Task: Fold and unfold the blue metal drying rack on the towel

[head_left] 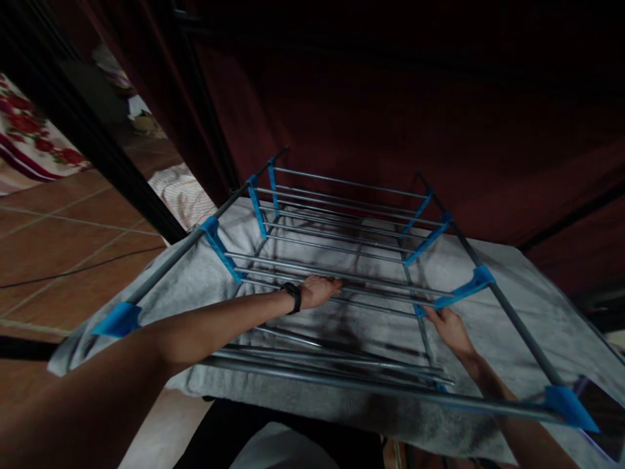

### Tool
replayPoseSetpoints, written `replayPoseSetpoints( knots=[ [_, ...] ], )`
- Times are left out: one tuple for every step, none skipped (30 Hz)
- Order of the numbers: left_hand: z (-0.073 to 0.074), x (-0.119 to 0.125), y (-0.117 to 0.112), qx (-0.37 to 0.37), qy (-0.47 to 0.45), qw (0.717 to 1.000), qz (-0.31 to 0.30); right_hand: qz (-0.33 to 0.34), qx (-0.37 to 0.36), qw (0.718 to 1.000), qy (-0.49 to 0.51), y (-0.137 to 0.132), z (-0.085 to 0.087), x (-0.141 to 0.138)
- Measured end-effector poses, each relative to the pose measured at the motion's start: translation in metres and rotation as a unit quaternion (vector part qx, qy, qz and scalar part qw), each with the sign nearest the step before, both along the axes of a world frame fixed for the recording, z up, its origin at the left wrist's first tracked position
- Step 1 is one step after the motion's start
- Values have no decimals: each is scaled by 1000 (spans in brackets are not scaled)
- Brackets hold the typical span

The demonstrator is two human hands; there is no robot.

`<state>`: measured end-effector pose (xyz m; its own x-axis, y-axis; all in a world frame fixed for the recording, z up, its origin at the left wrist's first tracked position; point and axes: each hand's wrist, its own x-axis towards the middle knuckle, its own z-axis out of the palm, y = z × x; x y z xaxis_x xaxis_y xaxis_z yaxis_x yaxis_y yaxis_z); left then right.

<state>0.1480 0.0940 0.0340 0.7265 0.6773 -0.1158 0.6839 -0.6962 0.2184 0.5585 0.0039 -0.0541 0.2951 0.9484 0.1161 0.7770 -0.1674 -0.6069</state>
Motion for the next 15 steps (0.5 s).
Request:
replayPoseSetpoints(
  knots=[
    [0, -1, 0, 1, 0, 1000, -3, 1, -5, 1000, 10, 0, -1, 1],
    [0, -2, 0, 2, 1, 1000, -6, 3, -11, 1000, 19, 0, -2, 2],
    [0, -2, 1, 3, 1, 1000, -9, 3, -18, 1000, 25, 0, -3, 3],
    [0, -3, 1, 3, 2, 1000, -11, 3, -23, 999, 28, 0, -3, 4],
    [1, -4, 1, 3, 2, 1000, -12, 2, -24, 999, 27, 1, -4, 5],
    [1, -4, 1, 3, 3, 1000, -14, 0, -24, 999, 25, 1, -5, 6],
    [1, -5, 1, 3, 3, 1000, -14, -3, -23, 999, 22, 1, -5, 6],
    [2, -5, 1, 3, 3, 1000, -14, -4, -23, 999, 22, 0, -5, 7],
    [2, -5, 1, 3, 4, 1000, -14, -4, -23, 999, 23, 0, -5, 7],
    [2, -5, 1, 4, 5, 1000, -12, -2, -23, 999, 27, 0, -5, 6],
    [3, -5, 1, 4, 6, 1000, -11, 0, -22, 999, 32, 0, -3, 5],
    [3, -5, 0, 3, 6, 1000, -9, 3, -21, 999, 34, 0, -1, 3],
    [3, -4, 0, 2, 7, 1000, -8, 6, -18, 999, 33, 0, 2, 1],
    [3, -4, 0, 1, 7, 1000, -8, 8, -16, 999, 28, -1, 5, -1],
    [3, -3, 0, 0, 5, 1000, -9, 9, -14, 1000, 21, -1, 9, -5]
  ],
)
